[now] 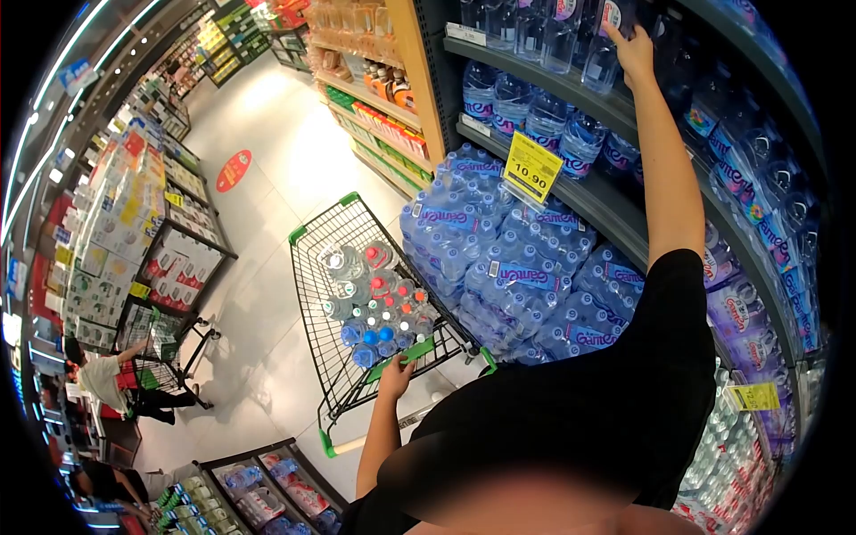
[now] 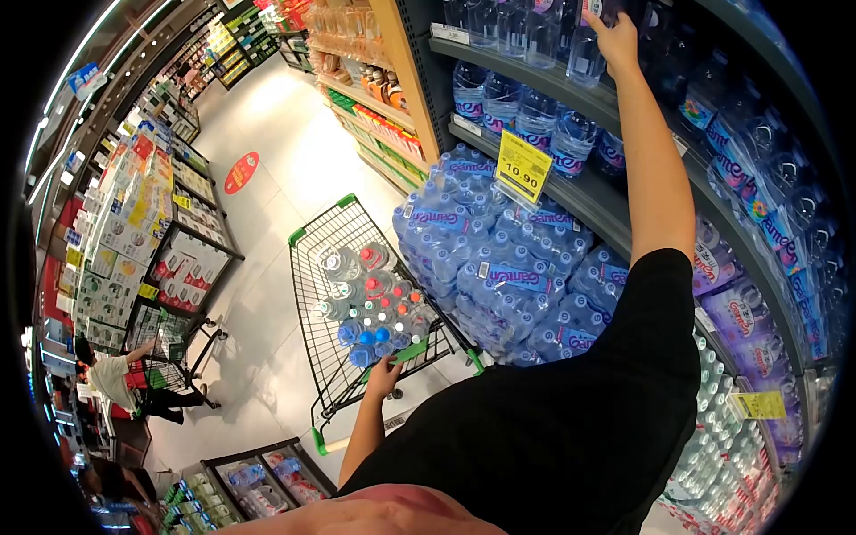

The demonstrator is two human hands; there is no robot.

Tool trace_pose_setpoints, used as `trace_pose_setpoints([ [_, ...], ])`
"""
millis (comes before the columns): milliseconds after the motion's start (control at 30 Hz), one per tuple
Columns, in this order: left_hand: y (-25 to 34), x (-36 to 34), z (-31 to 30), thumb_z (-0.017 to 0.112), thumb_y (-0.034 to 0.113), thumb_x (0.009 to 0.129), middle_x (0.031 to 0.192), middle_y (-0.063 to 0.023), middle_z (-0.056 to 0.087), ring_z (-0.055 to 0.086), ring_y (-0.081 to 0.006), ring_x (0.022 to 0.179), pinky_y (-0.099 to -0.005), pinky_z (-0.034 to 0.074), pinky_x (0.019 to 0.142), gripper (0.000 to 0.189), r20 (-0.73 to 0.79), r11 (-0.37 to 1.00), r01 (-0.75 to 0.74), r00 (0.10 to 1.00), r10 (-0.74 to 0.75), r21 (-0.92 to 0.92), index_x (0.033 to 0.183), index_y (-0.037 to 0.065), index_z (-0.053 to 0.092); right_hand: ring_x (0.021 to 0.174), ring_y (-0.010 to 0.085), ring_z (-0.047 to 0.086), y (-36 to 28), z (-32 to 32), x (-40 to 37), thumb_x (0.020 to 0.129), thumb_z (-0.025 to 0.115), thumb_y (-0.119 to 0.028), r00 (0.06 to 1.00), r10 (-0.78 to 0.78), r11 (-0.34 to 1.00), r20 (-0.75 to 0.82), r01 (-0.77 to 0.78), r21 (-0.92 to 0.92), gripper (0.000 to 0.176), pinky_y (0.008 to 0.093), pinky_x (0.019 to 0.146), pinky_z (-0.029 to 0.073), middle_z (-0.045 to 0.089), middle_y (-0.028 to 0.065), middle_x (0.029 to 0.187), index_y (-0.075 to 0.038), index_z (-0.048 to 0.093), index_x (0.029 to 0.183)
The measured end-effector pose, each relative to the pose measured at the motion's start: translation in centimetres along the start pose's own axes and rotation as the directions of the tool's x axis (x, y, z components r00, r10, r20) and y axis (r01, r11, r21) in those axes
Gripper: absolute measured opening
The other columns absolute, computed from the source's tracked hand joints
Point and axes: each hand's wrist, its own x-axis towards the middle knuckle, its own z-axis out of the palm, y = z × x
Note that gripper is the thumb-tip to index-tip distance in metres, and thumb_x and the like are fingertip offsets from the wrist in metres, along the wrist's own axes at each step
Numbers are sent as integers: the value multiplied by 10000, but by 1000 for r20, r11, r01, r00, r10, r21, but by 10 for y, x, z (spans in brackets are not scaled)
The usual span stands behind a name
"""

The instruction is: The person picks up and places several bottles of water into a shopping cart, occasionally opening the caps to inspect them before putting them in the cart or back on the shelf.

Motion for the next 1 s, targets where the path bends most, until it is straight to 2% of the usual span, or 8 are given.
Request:
trace_pose_setpoints([
  [167, 0, 1, 4, 650, 373, 892, 970, -219, 713, 691, -361, 905, -417, 534, 816, 453, -20, 1000, 12, 1000, -11, 23, 1160, 9, 621, 1103, 208, 592, 18, 6, 4, 840, 788, -286, 998, -36, 999, 55, 37, -25, 646, 313, 936, 446, 634, 168, 1225, 62, 507, 1307],
  [200, -8, 4, 9, 666, 359, 903, 909, -182, 721, 700, -275, 809, -366, 542, 741, 441, -56, 997, -49, 997, 52, 57, 1148, -5, 618, 1060, 198, 603, 5, 9, -2, 844, 769, -215, 999, 9, 1000, 50, -9, -1, 620, 315, 892, 467, 639, 153, 1194, 51, 484, 1325],
  [267, -6, 5, 9, 655, 374, 897, 951, -213, 714, 693, -337, 879, -403, 536, 797, 453, -30, 1000, -11, 999, 12, 25, 1154, 3, 621, 972, 179, 625, -40, 19, -19, 850, 730, -74, 994, 98, 994, 41, -100, 47, 598, 320, 803, 511, 650, 123, 1130, 29, 437, 1361],
  [600, -6, 6, 9, 640, 397, 896, 984, -226, 709, 688, -367, 923, -430, 532, 826, 458, -18, 997, 2, 1000, -1, 71, 1139, 9, 627, 948, 191, 643, -35, 24, -26, 847, 764, -149, 998, 61, 997, 30, -63, 46, 613, 315, 824, 510, 664, 159, 1111, 51, 464, 1343],
  [733, -4, 4, 6, 642, 398, 893, 1009, -222, 709, 689, -360, 935, -424, 530, 831, 478, 13, 997, 0, 1000, -1, 72, 1157, -1, 623, 1048, 225, 620, -36, 18, -39, 846, 777, -230, 974, 226, 974, -12, -226, 28, 868, 325, 896, 488, 639, 177, 1187, 0, 246, 1494],
  [800, -2, 1, 3, 649, 387, 888, 966, -215, 712, 690, -360, 917, -424, 530, 814, 461, 0, 998, -32, 999, 32, 59, 1157, 14, 626, 1195, 300, 562, 5, 11, -44, 792, 819, -368, 992, -58, 956, -113, 22, -294, 879, 350, 1004, 443, 542, 266, 1308, 63, 350, 1397],
  [900, -22, 2, 0, 650, 380, 881, 921, -209, 708, 687, -367, 888, -430, 530, 795, 417, -36, 996, -91, 995, 90, -12, 1133, 48, 639, 1128, 234, 581, -43, 22, -141, 881, 734, -221, 952, -273, 962, -139, 268, -52, 545, 347, 1001, 437, 601, 158, 1204, 17, 467, 1292],
  [1000, -34, 1, -22, 628, 413, 883, 941, -195, 705, 679, -366, 908, -440, 528, 795, 404, -93, 998, -65, 993, 67, 24, 1116, 84, 652, 931, 161, 615, -77, 32, -284, 935, 652, -126, 961, -147, 988, 234, 131, 80, 238, 298, 853, 488, 640, 66, 1031, -8, 577, 1128],
])
